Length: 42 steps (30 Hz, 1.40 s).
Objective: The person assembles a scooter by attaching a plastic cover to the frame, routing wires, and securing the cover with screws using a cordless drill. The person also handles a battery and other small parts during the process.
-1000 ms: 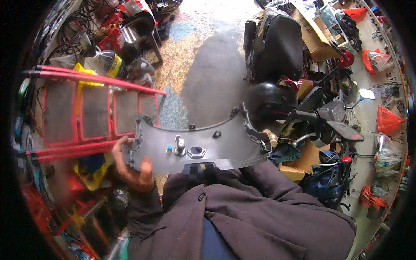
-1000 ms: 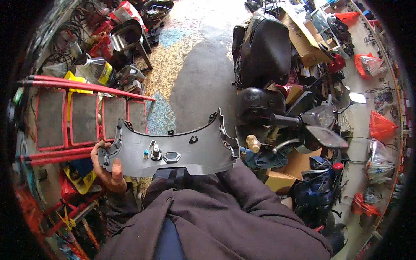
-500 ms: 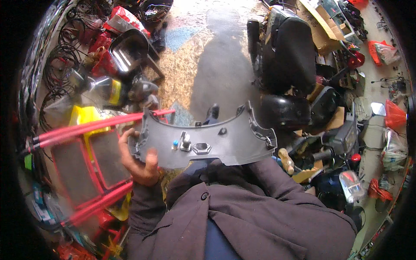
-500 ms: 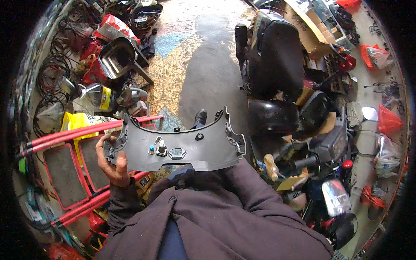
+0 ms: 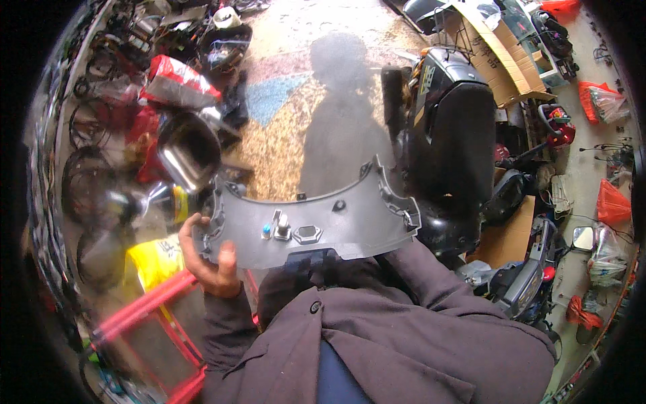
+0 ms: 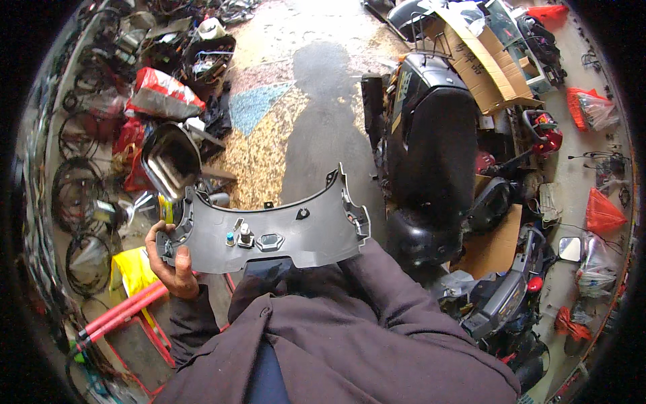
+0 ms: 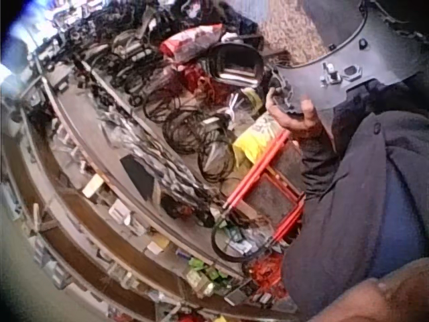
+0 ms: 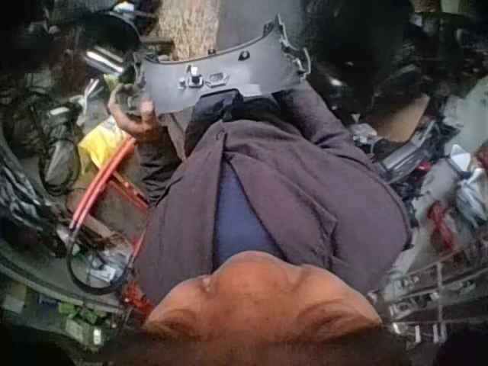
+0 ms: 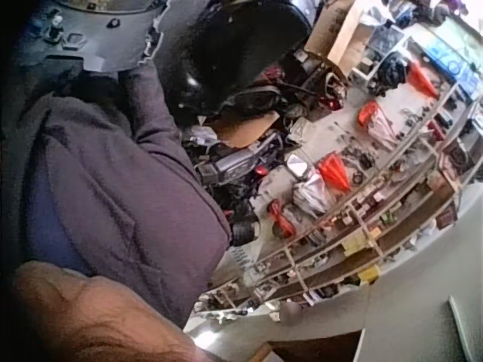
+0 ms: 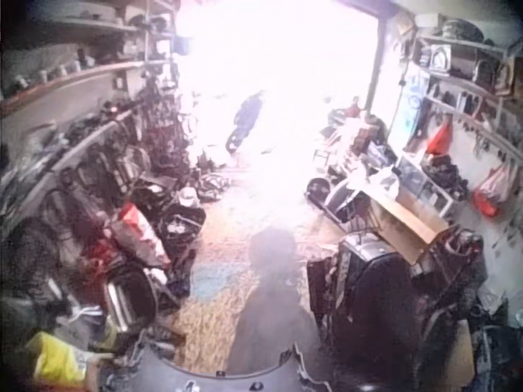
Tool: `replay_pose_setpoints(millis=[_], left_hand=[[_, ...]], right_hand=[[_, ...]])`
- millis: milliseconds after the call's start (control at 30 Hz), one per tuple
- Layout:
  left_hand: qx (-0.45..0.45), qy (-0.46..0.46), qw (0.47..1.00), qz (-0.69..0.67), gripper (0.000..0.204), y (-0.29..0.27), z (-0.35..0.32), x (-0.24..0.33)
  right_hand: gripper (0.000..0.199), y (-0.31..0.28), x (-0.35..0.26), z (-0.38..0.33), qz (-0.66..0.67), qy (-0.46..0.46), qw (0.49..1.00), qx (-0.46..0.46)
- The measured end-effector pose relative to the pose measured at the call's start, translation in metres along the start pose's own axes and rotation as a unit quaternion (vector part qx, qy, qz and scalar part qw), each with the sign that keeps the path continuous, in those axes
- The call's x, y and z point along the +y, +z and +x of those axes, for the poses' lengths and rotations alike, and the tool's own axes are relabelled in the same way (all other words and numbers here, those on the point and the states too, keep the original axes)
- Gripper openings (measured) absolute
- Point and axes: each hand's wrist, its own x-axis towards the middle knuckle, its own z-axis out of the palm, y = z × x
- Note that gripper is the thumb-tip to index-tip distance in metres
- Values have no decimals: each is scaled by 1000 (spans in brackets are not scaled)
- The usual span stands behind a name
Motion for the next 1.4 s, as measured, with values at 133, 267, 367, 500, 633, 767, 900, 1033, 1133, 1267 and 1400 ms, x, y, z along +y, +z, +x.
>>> replay_pose_setpoints(millis=[133, 267, 367, 500, 633, 767, 900, 1033, 1133, 1267, 1400], left_hand=[[-12, 22, 1000, 6, 67, 34, 74, -3], [-18, 49, 999, 14, 65, 78, 153, -13], [-34, 89, 995, 23, 65, 116, 226, -20], [-93, 139, 984, 54, 66, 153, 321, -11], [-115, 183, 976, -9, 67, 192, 408, 7], [-129, 193, 972, -32, 71, 230, 487, 15], [-113, 162, 976, -90, 73, 287, 560, 15], [-107, 94, 981, -132, 77, 349, 652, 35], [-54, 112, 981, -151, 81, 394, 719, 50], [-27, 154, 979, -128, 84, 444, 813, 61], [-20, 67, 964, -255, 84, 514, 891, 36]], right_hand=[[65, 3, -59, 50, 9, -15, 1000, 7], [66, 5, -123, 113, 36, -26, 999, 24], [55, 18, -173, 163, -58, -108, 980, 159], [40, 60, -245, 211, -52, -97, 973, 204], [34, 110, -301, 252, 4, -115, 981, 153], [44, 123, -363, 307, -50, -175, 979, 88], [50, 117, -431, 385, -53, -141, 986, 68], [45, 121, -515, 479, -56, -114, 988, 88], [41, 132, -577, 540, -68, -106, 989, 71], [40, 155, -665, 604, -76, -124, 986, 76], [44, 166, -748, 663, -92, -173, 977, 85]])
